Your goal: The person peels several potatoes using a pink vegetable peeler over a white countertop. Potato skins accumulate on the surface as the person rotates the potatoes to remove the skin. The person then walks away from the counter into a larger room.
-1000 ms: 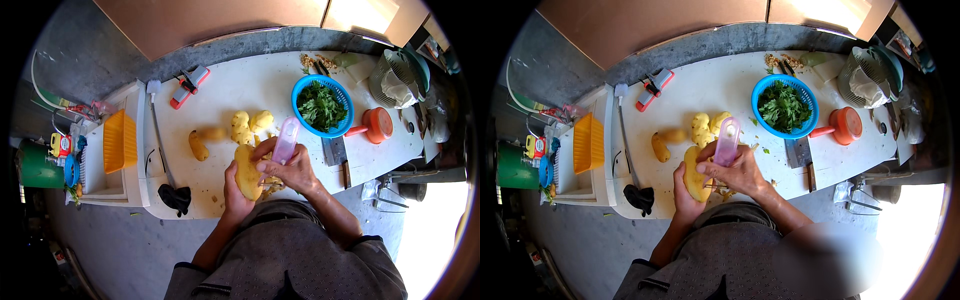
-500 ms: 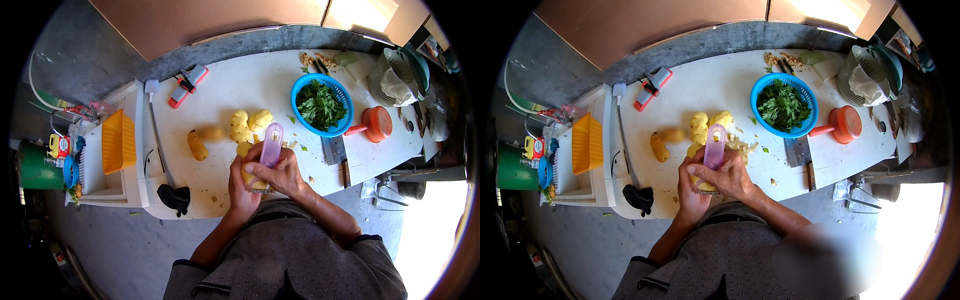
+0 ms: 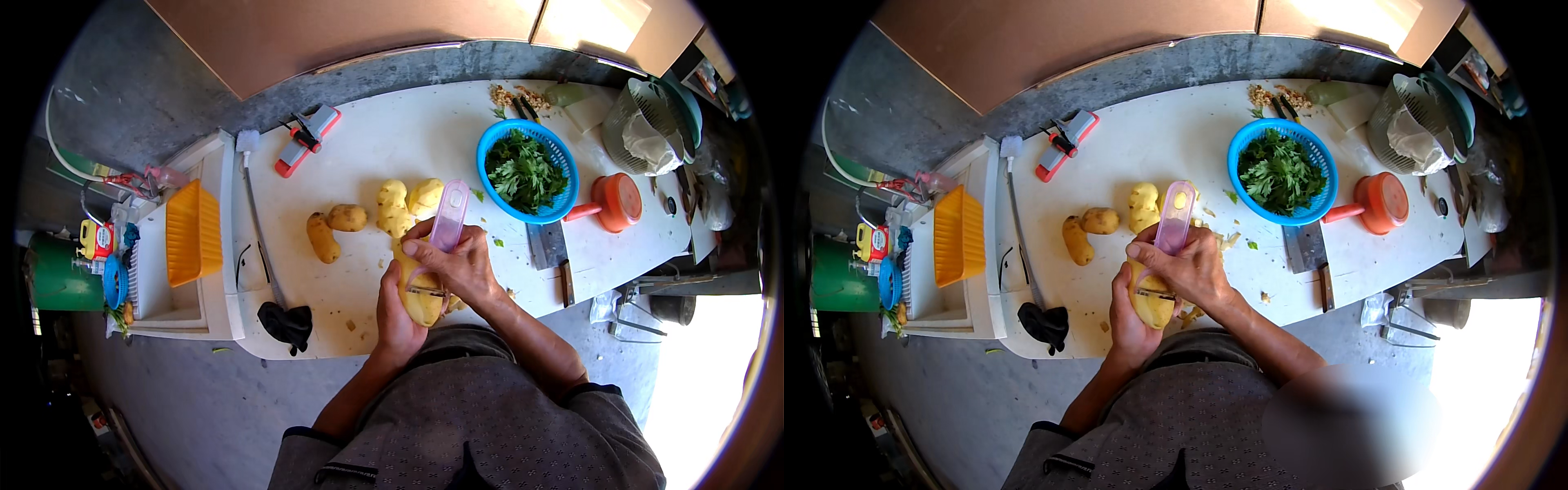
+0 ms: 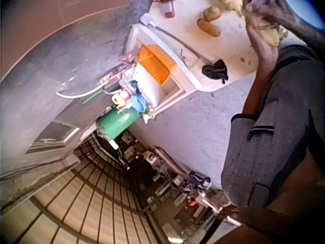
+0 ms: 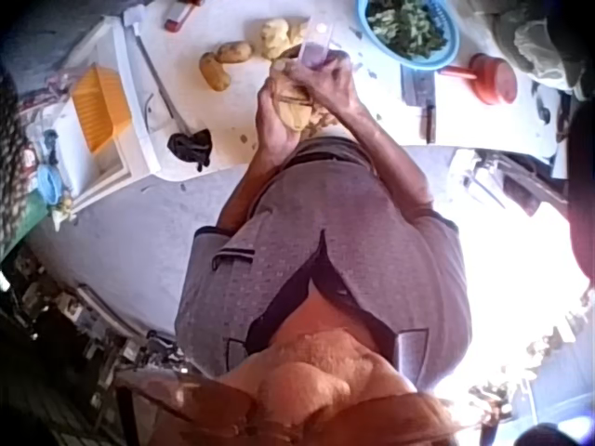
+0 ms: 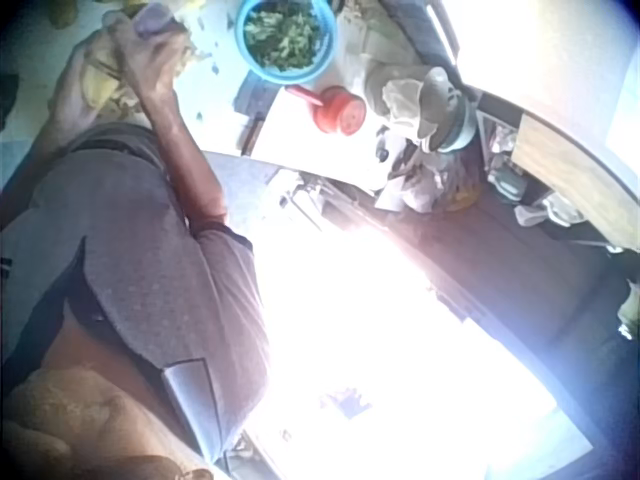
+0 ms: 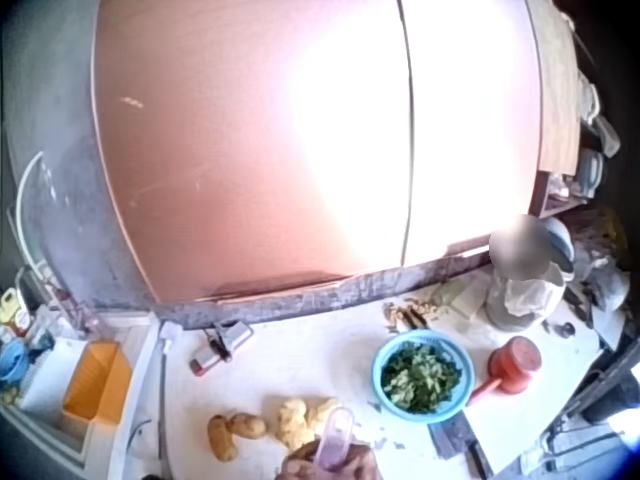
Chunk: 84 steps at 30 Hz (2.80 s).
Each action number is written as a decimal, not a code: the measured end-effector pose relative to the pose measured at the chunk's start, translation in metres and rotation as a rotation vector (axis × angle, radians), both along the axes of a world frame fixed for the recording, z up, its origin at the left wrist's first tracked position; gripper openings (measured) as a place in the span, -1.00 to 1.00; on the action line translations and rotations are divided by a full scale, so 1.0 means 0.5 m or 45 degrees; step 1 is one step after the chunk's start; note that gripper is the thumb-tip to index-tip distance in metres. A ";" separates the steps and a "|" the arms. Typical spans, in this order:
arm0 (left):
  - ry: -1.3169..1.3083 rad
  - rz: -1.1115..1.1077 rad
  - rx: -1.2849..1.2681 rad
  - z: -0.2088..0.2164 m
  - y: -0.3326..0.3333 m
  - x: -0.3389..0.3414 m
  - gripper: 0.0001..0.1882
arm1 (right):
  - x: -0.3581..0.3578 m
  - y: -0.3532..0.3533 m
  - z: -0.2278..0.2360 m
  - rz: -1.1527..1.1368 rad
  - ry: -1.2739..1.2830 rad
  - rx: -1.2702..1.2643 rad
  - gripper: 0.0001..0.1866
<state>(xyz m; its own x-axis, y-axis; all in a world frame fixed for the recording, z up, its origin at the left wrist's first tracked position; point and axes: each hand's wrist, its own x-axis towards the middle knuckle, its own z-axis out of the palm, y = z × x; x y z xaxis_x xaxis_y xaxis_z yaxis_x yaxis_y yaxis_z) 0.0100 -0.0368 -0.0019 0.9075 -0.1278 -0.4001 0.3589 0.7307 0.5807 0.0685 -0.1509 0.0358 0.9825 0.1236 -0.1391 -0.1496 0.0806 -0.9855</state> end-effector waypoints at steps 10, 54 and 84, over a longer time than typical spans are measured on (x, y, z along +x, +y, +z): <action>-0.050 -0.115 -0.044 0.003 0.007 -0.016 -0.36 | 0.029 -0.013 0.007 -0.093 0.052 0.028 -0.67; -0.103 0.119 0.075 -0.010 0.054 0.006 -0.54 | -0.022 -0.106 0.008 0.200 -0.198 -0.284 -0.75; -0.163 -0.113 0.144 0.024 -0.001 -0.013 -0.46 | 0.022 -0.043 -0.008 -0.112 -0.019 0.063 -0.66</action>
